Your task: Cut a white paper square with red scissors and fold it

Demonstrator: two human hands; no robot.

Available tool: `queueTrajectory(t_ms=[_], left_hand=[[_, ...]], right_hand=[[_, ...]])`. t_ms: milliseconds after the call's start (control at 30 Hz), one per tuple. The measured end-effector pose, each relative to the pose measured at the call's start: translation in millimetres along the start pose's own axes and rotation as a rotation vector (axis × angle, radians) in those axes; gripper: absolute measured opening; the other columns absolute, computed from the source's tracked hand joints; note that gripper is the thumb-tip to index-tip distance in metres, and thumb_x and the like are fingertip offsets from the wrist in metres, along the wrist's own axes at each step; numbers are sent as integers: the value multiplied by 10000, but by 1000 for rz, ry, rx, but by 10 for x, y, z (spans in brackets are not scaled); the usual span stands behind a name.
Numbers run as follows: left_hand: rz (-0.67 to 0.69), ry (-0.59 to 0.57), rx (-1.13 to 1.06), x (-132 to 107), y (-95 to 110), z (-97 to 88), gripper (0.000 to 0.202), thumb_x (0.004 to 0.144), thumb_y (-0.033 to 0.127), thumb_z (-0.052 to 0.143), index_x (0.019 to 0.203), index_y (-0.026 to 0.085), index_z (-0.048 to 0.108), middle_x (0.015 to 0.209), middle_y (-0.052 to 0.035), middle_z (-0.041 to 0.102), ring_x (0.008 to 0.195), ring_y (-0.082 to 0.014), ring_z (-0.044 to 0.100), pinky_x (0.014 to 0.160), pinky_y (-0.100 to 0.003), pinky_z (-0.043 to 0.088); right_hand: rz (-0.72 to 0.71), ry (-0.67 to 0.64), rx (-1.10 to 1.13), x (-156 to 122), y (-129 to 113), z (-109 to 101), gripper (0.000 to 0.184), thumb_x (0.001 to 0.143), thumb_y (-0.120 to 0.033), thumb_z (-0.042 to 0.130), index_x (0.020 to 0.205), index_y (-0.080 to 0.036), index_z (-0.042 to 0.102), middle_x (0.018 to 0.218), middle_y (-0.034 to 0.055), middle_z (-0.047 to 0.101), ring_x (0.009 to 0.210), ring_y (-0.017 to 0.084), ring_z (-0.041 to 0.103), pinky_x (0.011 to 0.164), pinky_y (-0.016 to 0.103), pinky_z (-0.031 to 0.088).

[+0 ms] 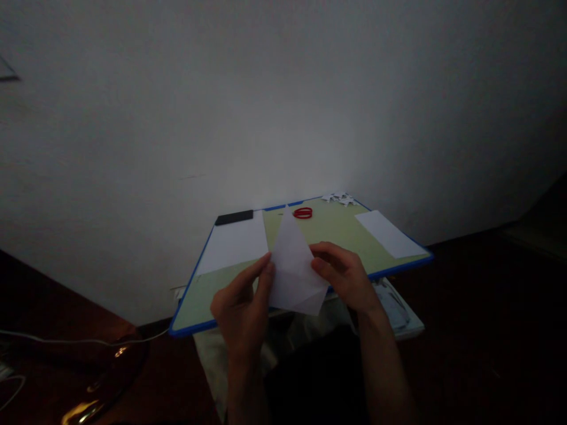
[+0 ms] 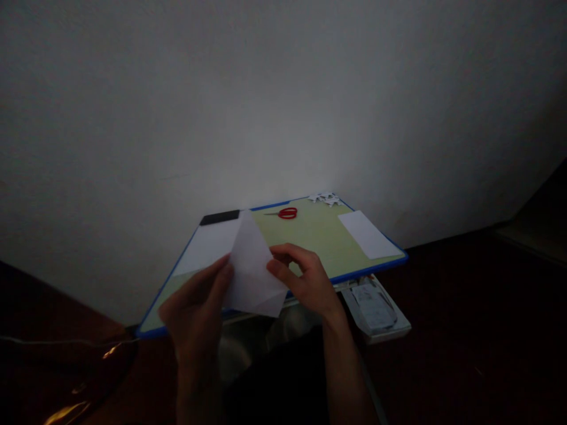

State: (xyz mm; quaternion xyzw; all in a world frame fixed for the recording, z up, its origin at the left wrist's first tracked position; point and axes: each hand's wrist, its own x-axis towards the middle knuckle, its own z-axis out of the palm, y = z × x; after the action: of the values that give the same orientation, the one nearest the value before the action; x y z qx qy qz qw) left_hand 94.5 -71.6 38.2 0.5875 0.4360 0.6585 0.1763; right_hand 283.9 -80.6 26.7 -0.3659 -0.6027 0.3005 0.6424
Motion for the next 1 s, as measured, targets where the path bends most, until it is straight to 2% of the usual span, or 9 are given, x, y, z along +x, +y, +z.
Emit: queueTrajectory(t_ms=[100,167,267,400,567,733,800,933,1000], left_hand=[[90,-162,13,-22,60,39,142,861,301,814,982,269,881,855,-23,860,689,-200,804,623,-269,650],[162,-227,12,-23,103,54,133,877,261,796,977,289,881,800,1,850,636,-174,783,611,-250,636],[225,-284,16,-11,142,64,174,885,211,785,985,317,879,795,19,849,626,-155,775,642,-238,634],[267,-319,22,-9,164,80,221,883,165,774,1009,315,876,785,23,846,618,-149,771,652,-232,626],[316,-354,-24,-13,167,87,258,880,105,767,1024,291,872,773,30,839,616,-132,761,641,-211,607],[352,-399,-62,10,125,70,260,883,82,769,1022,276,871,765,32,831,598,-117,743,632,-199,588],[358,-421,-67,11,115,68,259,883,83,774,1022,279,871,766,31,830,588,-113,735,603,-194,565],[371,-456,-85,-5,111,79,242,893,101,772,1024,278,871,785,20,835,594,-116,732,583,-199,537],[369,-463,-78,-14,108,85,235,897,106,771,1026,274,871,773,19,831,580,-114,721,580,-202,530]], right_hand=[[57,64,78,-1,-15,59,288,924,-522,753,1020,-251,738,912,32,757,799,196,683,696,295,543],[89,120,102,-2,-27,86,291,922,-533,749,965,-249,708,842,13,734,712,172,645,599,258,498],[120,163,60,-5,-33,83,342,923,-558,737,849,-235,653,698,-26,637,572,134,524,488,235,386],[96,207,-62,-3,-28,41,446,967,-607,655,747,-224,598,613,-47,503,534,122,422,458,247,303],[67,264,-85,-2,-24,7,502,989,-608,623,681,-215,565,621,-40,489,564,126,435,480,246,322],[13,318,56,-14,-38,-28,211,891,-434,798,905,-230,750,822,-3,705,758,173,639,629,250,484],[-28,390,58,-15,-50,-38,189,877,-403,806,845,-226,749,800,-3,702,745,172,628,637,258,487],[-48,527,15,-7,-61,-42,275,899,-373,770,688,-209,706,633,-37,572,603,130,490,546,246,406],[-52,544,35,1,-51,-38,226,890,-357,781,721,-211,743,680,-22,643,652,141,557,581,250,446]])
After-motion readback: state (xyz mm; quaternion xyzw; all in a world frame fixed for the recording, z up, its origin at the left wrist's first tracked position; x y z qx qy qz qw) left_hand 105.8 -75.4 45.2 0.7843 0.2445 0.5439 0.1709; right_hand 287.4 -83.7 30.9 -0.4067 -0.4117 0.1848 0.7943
